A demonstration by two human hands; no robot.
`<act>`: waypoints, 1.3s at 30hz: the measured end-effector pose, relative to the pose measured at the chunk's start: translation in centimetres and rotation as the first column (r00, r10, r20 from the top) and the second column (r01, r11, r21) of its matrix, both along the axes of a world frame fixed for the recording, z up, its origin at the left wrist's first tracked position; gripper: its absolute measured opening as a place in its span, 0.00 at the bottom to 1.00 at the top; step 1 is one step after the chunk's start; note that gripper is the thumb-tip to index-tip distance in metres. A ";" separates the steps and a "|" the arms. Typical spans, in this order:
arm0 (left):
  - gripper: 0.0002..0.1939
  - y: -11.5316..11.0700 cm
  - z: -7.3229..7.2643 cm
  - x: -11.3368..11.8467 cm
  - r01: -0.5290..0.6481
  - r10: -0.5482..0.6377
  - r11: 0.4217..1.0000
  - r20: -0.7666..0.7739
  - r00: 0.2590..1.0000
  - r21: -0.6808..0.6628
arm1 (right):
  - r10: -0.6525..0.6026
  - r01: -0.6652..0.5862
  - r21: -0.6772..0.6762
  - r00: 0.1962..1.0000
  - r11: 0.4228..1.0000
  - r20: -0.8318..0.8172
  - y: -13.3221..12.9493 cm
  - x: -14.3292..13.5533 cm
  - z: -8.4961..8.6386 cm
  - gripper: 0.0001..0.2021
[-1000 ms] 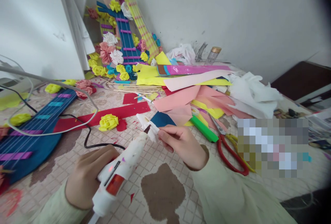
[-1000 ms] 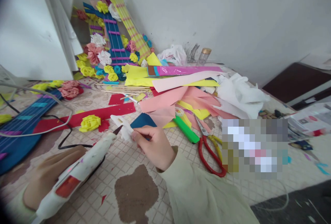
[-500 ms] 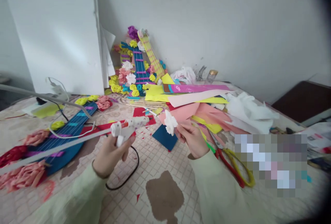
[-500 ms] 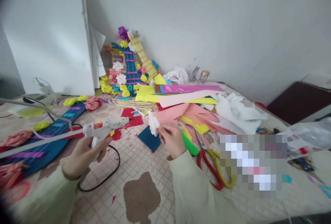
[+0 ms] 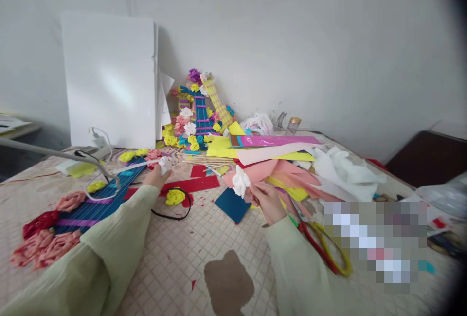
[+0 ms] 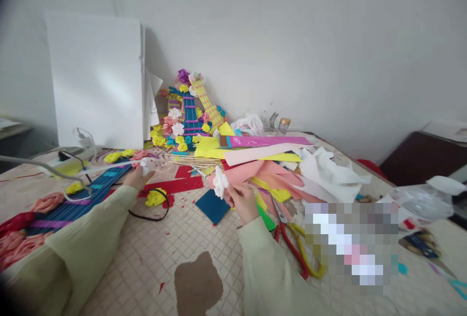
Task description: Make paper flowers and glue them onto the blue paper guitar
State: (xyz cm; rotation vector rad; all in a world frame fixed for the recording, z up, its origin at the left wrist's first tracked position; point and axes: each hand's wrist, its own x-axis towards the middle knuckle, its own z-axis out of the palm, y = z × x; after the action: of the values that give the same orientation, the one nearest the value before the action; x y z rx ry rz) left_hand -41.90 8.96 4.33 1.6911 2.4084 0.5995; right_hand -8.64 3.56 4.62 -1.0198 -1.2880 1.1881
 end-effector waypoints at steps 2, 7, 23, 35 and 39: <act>0.19 0.0 -0.9 -0.6 -0.006 0.005 0.999 -0.024 1.000 -0.042 | 0.013 -0.012 0.005 1.000 1.000 -0.005 0.0 0.0 0.0 0.15; 0.20 -0.2 -1.5 -1.1 0.042 -0.047 0.997 -0.078 0.996 -0.067 | 0.037 -0.037 0.007 0.999 0.999 -0.017 0.1 -0.1 -0.3 0.16; 0.26 -12.1 2.3 2.6 0.117 -0.058 0.978 -0.316 0.947 0.170 | 0.141 -0.145 -0.085 0.989 0.986 -0.053 -0.9 -0.7 0.5 0.16; 0.29 -13.1 3.7 12.9 0.548 -0.644 0.749 0.606 0.467 0.373 | 0.556 -0.647 -0.299 0.759 0.702 -0.337 -3.3 -0.9 3.2 0.11; 0.15 -11.5 1.9 13.8 0.576 -0.554 0.745 0.793 0.253 0.337 | 0.601 -0.659 -0.314 0.752 0.683 -0.270 -3.4 -1.1 2.9 0.13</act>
State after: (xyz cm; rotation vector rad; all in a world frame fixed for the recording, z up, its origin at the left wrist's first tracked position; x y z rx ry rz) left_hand -28.06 -2.50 6.22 1.5063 0.9566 0.9627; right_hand -9.70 0.14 7.55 -0.7395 -1.3577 2.0934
